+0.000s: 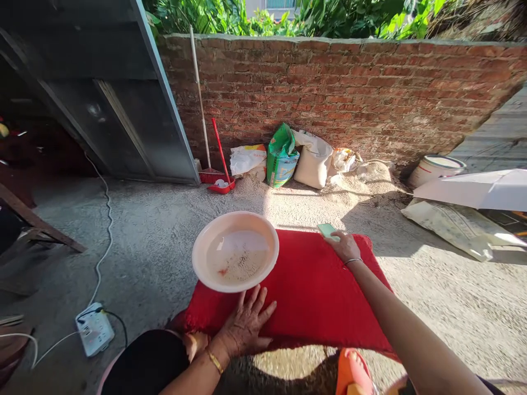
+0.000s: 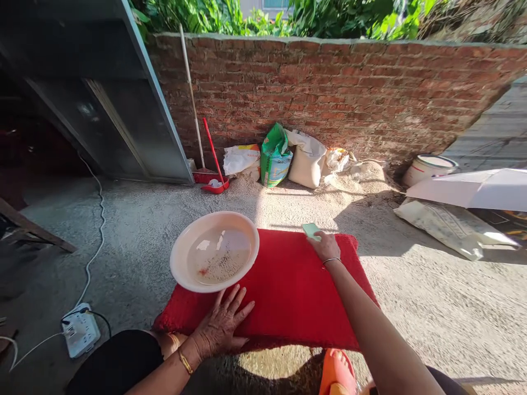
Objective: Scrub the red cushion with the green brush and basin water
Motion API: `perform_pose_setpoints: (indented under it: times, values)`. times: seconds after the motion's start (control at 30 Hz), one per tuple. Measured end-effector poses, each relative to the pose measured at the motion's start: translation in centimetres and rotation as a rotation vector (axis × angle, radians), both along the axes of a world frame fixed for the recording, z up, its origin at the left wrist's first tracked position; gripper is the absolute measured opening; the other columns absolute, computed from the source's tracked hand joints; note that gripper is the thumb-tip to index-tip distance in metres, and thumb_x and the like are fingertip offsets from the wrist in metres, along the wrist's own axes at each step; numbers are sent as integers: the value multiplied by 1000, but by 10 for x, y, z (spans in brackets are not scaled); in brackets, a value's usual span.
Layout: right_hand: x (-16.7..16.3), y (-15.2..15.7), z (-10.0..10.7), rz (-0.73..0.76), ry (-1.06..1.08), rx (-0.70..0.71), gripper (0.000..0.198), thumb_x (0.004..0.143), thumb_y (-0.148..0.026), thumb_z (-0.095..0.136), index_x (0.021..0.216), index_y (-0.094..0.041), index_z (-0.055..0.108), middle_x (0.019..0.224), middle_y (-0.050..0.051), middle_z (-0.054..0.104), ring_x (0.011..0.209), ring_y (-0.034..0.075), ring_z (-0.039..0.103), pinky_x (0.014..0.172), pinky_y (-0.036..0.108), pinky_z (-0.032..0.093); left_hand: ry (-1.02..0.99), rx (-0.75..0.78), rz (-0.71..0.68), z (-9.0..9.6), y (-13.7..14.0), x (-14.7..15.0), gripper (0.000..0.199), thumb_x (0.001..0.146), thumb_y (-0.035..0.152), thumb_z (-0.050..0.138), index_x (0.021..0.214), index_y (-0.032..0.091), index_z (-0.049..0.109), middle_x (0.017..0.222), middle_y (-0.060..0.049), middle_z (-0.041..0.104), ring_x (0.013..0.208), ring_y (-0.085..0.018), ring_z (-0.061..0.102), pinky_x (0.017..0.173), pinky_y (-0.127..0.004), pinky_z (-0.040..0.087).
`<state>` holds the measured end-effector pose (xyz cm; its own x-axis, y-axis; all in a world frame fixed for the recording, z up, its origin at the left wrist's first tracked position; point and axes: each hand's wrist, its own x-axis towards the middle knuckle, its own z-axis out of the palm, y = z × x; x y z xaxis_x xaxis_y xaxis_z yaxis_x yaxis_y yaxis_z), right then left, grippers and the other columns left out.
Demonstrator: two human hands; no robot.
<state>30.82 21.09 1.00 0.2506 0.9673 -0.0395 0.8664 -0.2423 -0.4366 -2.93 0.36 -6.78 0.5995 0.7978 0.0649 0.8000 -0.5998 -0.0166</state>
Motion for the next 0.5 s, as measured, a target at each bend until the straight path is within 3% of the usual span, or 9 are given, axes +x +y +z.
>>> perform_pose_setpoints:
  times: [0.13, 0.2, 0.27, 0.37, 0.5]
  values:
    - [-110, 12, 12, 311, 19, -37, 43, 84, -54, 53, 115, -27, 66, 116, 11, 56, 98, 23, 61, 84, 35, 45, 15, -33, 7, -3, 0, 0, 93, 72, 61, 67, 149, 32, 24, 154, -16, 25, 140, -40, 22, 108, -63, 15]
    - [-142, 17, 15, 399, 9, -51, 44, 85, -55, 50, 115, -27, 66, 116, 12, 57, 99, 24, 61, 85, 36, 45, 20, -55, 10, -4, 1, 1, 93, 72, 60, 67, 149, 31, 24, 155, -18, 23, 141, -41, 21, 107, -64, 17]
    - [-151, 25, 16, 427, 5, -72, 44, 84, -55, 51, 115, -27, 67, 115, 12, 58, 99, 25, 61, 84, 36, 45, 22, -77, 9, -3, 0, 2, 92, 72, 58, 68, 148, 30, 25, 155, -18, 21, 141, -42, 21, 106, -64, 19]
    - [-121, 39, 13, 352, -21, -116, 43, 83, -50, 53, 115, -27, 67, 113, 11, 60, 98, 24, 61, 84, 36, 45, 11, -89, 7, -2, 0, 3, 93, 72, 59, 67, 148, 31, 25, 155, -18, 21, 141, -41, 21, 107, -64, 18]
    - [-17, 46, 7, 64, -104, -151, 40, 80, -46, 54, 110, -23, 69, 107, 13, 63, 104, 29, 57, 84, 41, 44, -12, -33, 3, -4, 0, 2, 91, 73, 59, 66, 149, 31, 25, 155, -18, 22, 141, -41, 21, 108, -64, 15]
